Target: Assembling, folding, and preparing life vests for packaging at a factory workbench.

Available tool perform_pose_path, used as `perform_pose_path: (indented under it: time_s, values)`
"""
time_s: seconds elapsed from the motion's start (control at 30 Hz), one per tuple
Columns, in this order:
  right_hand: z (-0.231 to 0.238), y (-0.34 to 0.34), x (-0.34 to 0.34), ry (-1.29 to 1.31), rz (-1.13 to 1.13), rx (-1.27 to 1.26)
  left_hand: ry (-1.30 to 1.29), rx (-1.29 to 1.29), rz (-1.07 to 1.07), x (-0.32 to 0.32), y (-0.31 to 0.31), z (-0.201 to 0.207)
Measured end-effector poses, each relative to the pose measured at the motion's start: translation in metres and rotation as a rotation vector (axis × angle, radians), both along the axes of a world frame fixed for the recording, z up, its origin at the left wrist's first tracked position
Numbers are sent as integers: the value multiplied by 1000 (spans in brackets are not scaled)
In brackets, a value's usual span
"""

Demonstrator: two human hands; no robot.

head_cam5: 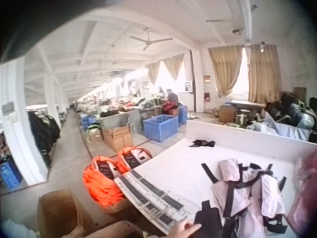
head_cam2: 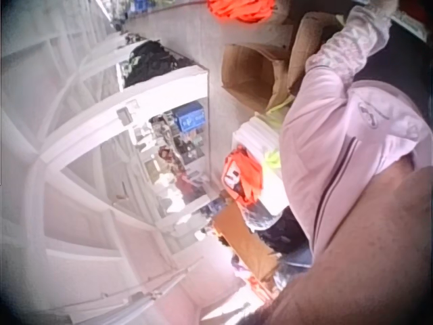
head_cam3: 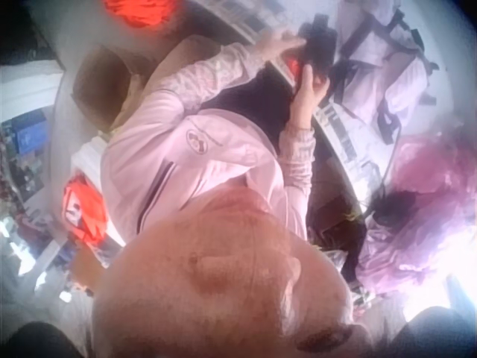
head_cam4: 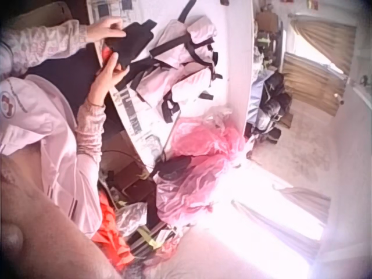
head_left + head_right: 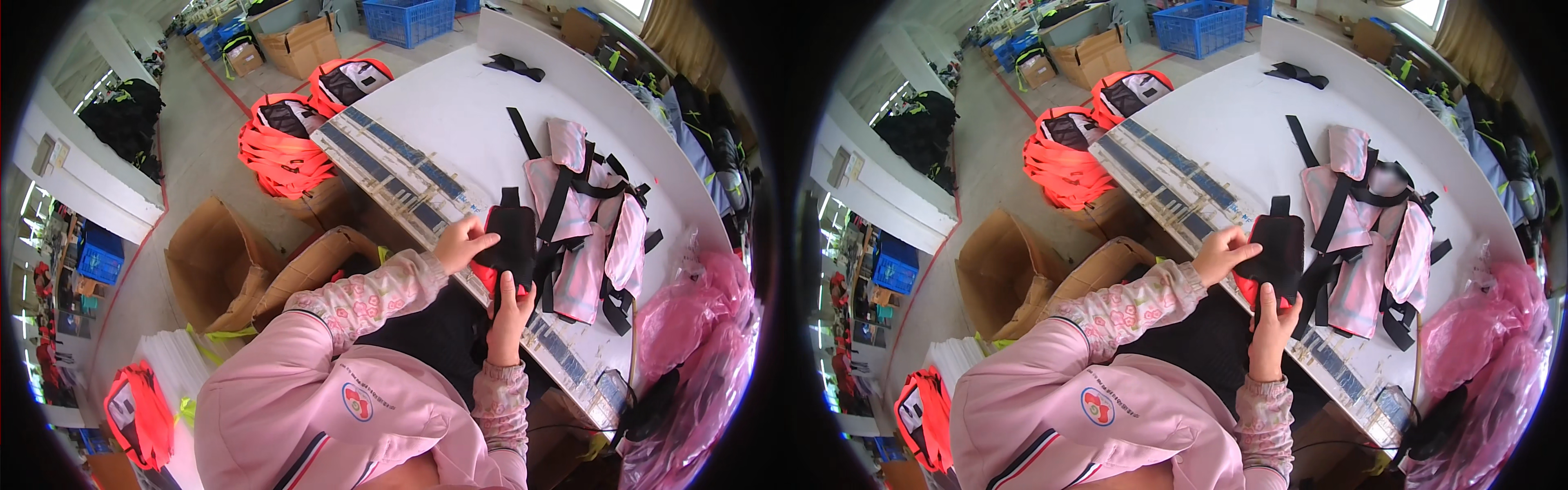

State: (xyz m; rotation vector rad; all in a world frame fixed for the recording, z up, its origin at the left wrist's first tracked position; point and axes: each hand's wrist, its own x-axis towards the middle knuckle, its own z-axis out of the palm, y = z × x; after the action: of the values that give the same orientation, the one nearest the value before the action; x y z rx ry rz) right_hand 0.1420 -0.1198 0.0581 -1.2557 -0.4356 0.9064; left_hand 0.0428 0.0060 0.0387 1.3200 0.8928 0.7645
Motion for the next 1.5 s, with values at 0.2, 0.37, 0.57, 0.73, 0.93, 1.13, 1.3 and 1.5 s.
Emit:
perform_pose_path:
  time_s: [0.2,0.37,0.57,0.73,0.93,1.13,1.3,1.5]
  values:
    - [-10,-2,3,-509,-43,9,145,720,-236,3,-2,28]
    - [0,-4,-3,-760,-8,-115,232,375,-486,3,4,23]
    - [-3,-1,8,-920,53,-175,-16,181,-479,15,0,-3]
    - [2,3,13,-1068,118,-231,-170,0,-374,27,-4,6]
    - [-2,12,5,-1044,191,-226,154,581,137,40,36,6]
    - [-14,14,-5,-797,319,-90,198,747,414,3,98,2]
    - [24,9,-37,-632,414,21,218,713,466,-40,147,-1]
    - [46,6,-64,-755,443,227,268,701,527,-107,180,13]
